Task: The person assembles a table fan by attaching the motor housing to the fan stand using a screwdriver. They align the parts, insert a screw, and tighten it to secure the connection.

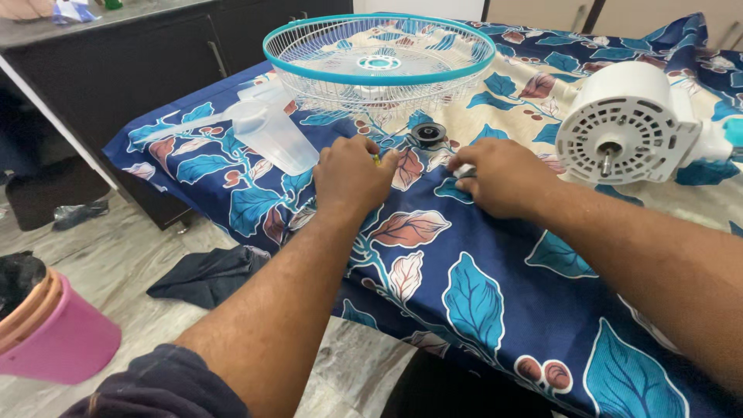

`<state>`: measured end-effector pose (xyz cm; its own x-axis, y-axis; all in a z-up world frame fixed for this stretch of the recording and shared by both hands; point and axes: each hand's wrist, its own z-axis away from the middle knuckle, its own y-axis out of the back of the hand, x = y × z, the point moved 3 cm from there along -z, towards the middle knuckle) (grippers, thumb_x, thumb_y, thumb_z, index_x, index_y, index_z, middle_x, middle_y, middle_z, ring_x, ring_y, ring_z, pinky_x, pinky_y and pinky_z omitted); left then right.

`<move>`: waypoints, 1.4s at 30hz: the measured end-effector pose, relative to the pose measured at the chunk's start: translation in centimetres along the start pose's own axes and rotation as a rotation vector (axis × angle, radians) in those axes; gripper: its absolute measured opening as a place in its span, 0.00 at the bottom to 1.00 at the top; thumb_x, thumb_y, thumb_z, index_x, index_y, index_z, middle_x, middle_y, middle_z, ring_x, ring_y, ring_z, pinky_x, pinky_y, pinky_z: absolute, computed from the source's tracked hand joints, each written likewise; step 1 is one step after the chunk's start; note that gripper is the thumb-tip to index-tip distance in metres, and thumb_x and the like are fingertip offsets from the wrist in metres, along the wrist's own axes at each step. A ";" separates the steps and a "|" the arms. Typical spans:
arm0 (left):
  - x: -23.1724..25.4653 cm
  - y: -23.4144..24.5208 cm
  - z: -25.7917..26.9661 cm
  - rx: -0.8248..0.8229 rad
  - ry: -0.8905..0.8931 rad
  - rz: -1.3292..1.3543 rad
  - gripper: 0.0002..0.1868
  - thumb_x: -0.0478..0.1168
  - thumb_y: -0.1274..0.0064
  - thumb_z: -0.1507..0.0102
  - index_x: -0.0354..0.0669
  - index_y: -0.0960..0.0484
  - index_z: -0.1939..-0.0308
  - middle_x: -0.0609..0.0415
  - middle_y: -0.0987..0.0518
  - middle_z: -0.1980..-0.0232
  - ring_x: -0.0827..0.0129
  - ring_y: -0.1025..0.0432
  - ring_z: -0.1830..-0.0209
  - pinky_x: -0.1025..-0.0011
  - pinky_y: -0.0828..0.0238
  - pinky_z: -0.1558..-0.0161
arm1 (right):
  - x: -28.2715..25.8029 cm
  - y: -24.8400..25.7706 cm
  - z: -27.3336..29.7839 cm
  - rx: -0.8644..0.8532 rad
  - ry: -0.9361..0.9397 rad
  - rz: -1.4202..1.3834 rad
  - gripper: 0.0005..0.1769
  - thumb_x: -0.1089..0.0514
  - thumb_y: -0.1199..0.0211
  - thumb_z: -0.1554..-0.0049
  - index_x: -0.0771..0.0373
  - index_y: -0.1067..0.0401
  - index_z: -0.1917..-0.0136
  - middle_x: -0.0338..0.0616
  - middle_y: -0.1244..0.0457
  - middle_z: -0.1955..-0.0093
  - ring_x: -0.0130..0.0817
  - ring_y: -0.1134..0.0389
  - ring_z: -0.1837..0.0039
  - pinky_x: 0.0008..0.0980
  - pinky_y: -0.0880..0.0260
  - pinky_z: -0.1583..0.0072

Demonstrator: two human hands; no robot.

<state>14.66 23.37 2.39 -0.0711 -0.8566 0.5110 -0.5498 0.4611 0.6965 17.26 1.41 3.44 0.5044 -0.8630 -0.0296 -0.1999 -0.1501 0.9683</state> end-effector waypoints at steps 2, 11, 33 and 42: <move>0.0 -0.3 -0.2 -0.027 0.004 -0.038 0.25 0.62 0.40 0.42 0.47 0.13 0.54 0.46 0.20 0.50 0.47 0.28 0.44 0.49 0.33 0.45 | -0.1 0.7 0.2 0.025 -0.051 -0.060 0.16 0.50 0.31 0.47 0.54 0.22 0.46 0.49 0.30 0.44 0.46 0.30 0.39 0.43 0.32 0.38; -0.4 -0.5 -0.4 -0.006 0.009 0.003 0.24 0.61 0.41 0.40 0.47 0.13 0.55 0.43 0.20 0.48 0.46 0.28 0.44 0.48 0.33 0.44 | 0.9 5.5 5.4 0.374 0.036 -0.323 0.11 0.58 0.41 0.37 0.62 0.25 0.44 0.50 0.27 0.56 0.45 0.24 0.52 0.41 0.26 0.50; -0.2 -5.2 -9.9 -0.266 0.033 -0.387 0.20 0.47 0.36 0.40 0.34 0.13 0.53 0.34 0.17 0.49 0.42 0.22 0.47 0.54 0.24 0.48 | 15.4 6.9 22.1 0.030 -0.658 -0.069 0.14 0.47 0.36 0.40 0.53 0.19 0.45 0.44 0.27 0.47 0.41 0.26 0.47 0.40 0.28 0.43; -2.4 -6.1 -11.5 -0.342 -0.082 -0.554 0.29 0.58 0.32 0.42 0.32 0.12 0.56 0.36 0.15 0.52 0.45 0.20 0.49 0.58 0.23 0.49 | 16.2 6.7 21.4 -0.011 -0.678 -0.117 0.18 0.47 0.37 0.43 0.53 0.21 0.42 0.42 0.27 0.46 0.40 0.25 0.44 0.40 0.28 0.40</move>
<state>27.77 25.25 2.66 0.0764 -0.9971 -0.0002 -0.2289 -0.0177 0.9733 6.09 -23.90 4.11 -0.1156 -0.9532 -0.2792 -0.1658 -0.2586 0.9516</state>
